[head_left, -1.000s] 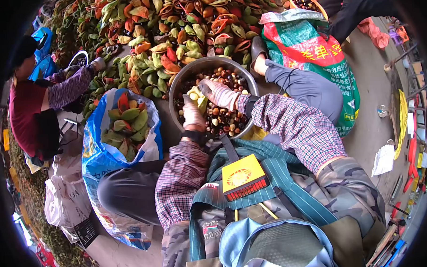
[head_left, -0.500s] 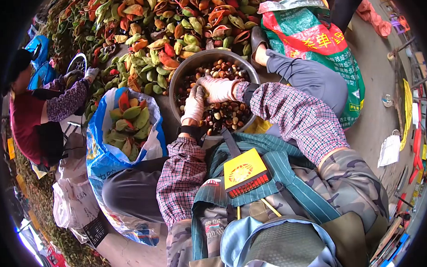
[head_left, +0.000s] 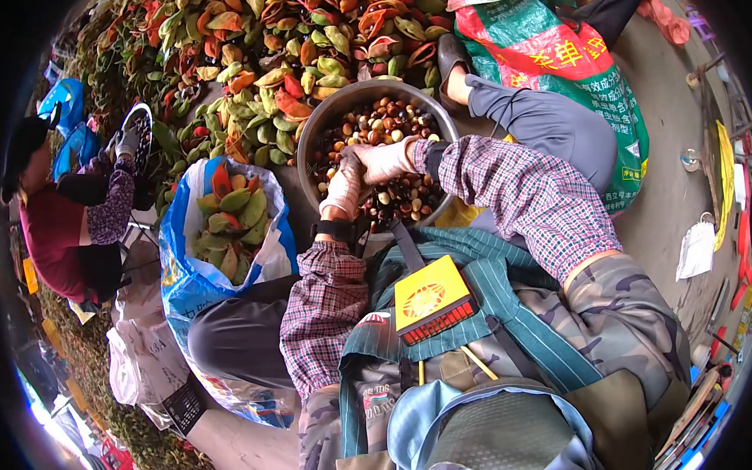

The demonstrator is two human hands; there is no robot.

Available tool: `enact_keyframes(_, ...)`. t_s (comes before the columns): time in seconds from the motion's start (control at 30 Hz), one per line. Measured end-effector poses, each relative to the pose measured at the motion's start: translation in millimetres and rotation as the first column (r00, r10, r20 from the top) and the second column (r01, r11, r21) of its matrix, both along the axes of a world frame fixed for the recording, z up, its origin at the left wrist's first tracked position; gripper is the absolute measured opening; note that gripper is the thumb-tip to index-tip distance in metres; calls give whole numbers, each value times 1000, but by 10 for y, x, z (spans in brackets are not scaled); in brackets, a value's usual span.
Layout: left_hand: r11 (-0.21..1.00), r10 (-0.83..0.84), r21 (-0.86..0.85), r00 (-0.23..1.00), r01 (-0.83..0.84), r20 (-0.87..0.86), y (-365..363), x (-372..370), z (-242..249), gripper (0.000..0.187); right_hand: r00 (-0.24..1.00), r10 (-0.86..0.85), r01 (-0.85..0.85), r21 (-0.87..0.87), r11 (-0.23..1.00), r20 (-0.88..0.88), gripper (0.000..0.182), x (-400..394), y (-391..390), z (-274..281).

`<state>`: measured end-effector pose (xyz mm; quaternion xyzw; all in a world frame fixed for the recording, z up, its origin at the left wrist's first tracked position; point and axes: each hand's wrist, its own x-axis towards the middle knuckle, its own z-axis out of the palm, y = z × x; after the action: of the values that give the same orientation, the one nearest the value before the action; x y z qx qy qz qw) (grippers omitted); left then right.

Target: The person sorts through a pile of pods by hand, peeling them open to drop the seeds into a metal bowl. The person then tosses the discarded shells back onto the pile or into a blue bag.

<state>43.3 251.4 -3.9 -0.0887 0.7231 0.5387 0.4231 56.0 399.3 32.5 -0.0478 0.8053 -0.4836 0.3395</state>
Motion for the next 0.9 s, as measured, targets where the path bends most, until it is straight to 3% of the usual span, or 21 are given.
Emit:
enact_keyframes(0.03,995,-101,-33,989,97,-110,-49,-29,-181,58,998,3,-1,31,1000,-57,86,26,19,-19)
enact_keyframes(0.1,987,-120,-122,986,105,-120,-33,-158,-491,58,985,18,-1,95,995,-169,92,129,10,305)
enact_keyframes(0.13,995,-7,-103,997,14,72,72,-364,-801,74,982,24,9,172,985,-186,100,87,-30,8)
enact_keyframes(0.23,996,-64,60,998,63,4,61,-183,-378,73,961,-20,92,253,963,-274,108,140,-100,-78)
enact_keyframes(0.27,1000,-8,24,1000,8,-20,115,-119,-165,70,883,-29,165,251,954,-469,92,139,-125,-259)
enact_keyframes(0.33,993,105,-47,992,-109,-72,202,15,155,65,928,-72,136,152,979,-366,60,58,-40,-406)
enact_keyframes(0.37,989,99,120,986,-83,-137,130,66,-125,63,946,-90,127,99,987,-311,45,32,-21,-381)
enact_keyframes(0.4,998,5,57,981,6,-193,116,51,-248,56,890,-126,213,157,964,-437,31,60,-19,-532)
enact_keyframes(0.43,996,-92,-10,966,92,-241,118,29,-318,49,912,-172,248,168,954,-371,32,102,13,-300)
enact_keyframes(0.47,984,-168,-112,944,142,-282,144,111,107,48,887,-119,256,261,931,-446,32,41,84,-316)
enact_keyframes(0.53,935,-328,-253,875,248,-355,45,47,285,57,865,-54,272,375,886,-499,38,-11,209,-193)
enact_keyframes(0.57,900,-404,-326,833,289,-376,-56,-24,350,61,816,35,231,381,895,-577,38,-62,325,-282)
enact_keyframes(0.63,872,-406,-444,814,208,-416,-340,-299,517,51,638,275,115,442,890,-719,40,10,480,-316)
enact_keyframes(0.67,854,-436,-489,757,177,-487,-576,-474,620,45,605,338,166,530,831,-720,44,132,488,-464)
enact_keyframes(0.7,828,-478,-542,688,145,-546,-834,-649,754,39,703,348,50,531,846,-620,57,258,522,-460)
enact_keyframes(0.73,769,-567,-625,597,135,-567,-1116,-796,842,33,703,411,16,591,806,-580,56,429,481,-443)
enact_keyframes(0.77,667,-687,-732,497,142,-530,-1429,-885,898,29,699,472,-15,648,762,-538,55,542,407,-417)
enact_keyframes(0.8,489,-853,-865,267,112,-448,-1868,-992,728,29,709,444,-18,616,788,-548,57,563,331,-524)
enact_keyframes(0.83,438,-878,-888,282,144,-387,-2076,-904,831,31,706,440,-2,620,785,-554,56,530,237,-512)
enact_keyframes(0.9,418,-722,-907,626,55,-295,-2636,-916,436,37,729,407,-17,579,815,-550,55,431,113,-602)
